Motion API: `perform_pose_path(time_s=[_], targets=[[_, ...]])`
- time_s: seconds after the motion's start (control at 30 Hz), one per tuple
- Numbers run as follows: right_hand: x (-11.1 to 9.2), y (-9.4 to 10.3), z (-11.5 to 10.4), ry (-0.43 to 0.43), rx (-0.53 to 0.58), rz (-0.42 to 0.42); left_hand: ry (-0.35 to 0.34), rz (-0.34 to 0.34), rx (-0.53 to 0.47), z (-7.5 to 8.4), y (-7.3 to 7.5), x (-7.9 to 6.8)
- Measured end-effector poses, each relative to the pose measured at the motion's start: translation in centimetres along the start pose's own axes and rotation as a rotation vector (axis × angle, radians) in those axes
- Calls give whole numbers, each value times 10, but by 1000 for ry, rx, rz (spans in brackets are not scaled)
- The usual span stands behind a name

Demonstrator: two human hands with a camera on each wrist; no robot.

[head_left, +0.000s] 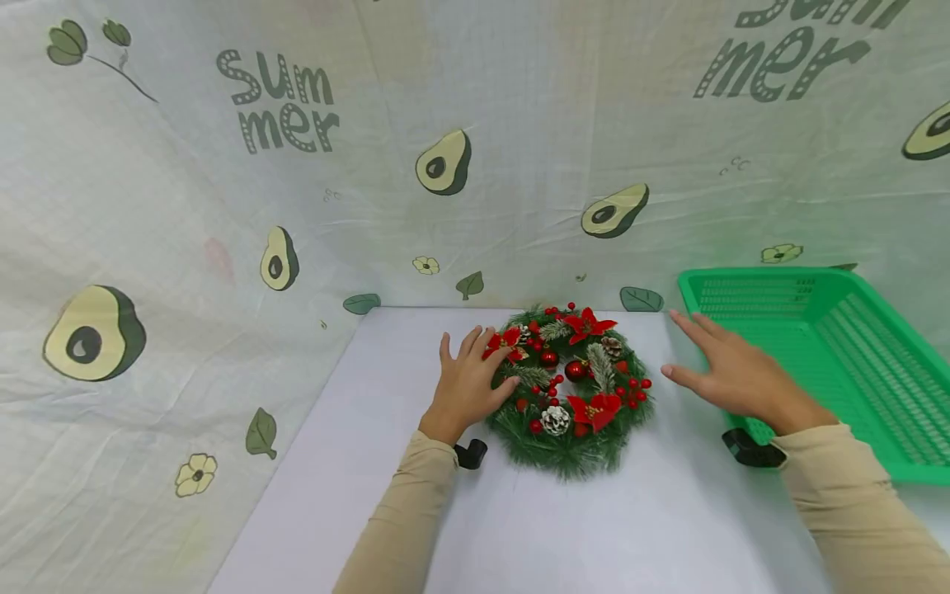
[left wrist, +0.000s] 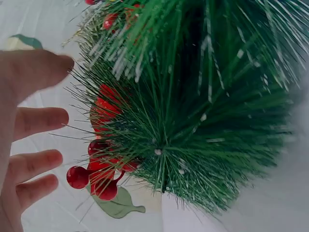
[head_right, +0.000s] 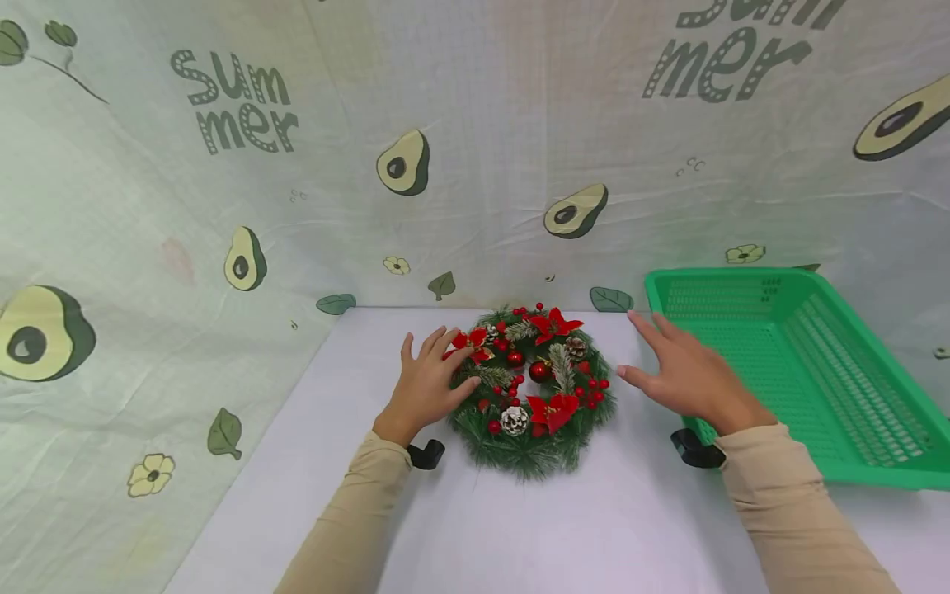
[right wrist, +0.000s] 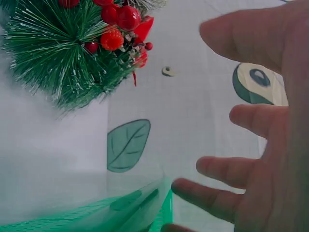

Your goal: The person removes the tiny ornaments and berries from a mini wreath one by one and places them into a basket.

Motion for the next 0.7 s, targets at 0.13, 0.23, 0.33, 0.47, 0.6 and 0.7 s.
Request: perform_pose_path(time_s=[0.13,0.23,0.33,0.47,0.6,0.7], targets=[[1,-1,-2,5,32,55,4,23,-37,2,-2,1],[1,-2,-2,7,51,82,3,35,-73,3,-4,1],[2,-3,-3,6,71,84,-4,35,-118,5,-6,0],[1,-5,-5,20,87,92,-28,32,-178,10,-9,-1],[1,-5,-7,39,93,113,-52,55,-218,15,-12,0],[2,-4,-10,49,101,141,-58,74,-243,17,-15,2]])
Point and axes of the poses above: each hand's wrist, its own x-axis towards the middle knuckle, its own y-axis out of the back of the hand, z = x × y, the point moved 3 cm from there along x, towards the middle knuckle, and after that the axes turned 4 degrees about y, right-handed, at the moved point
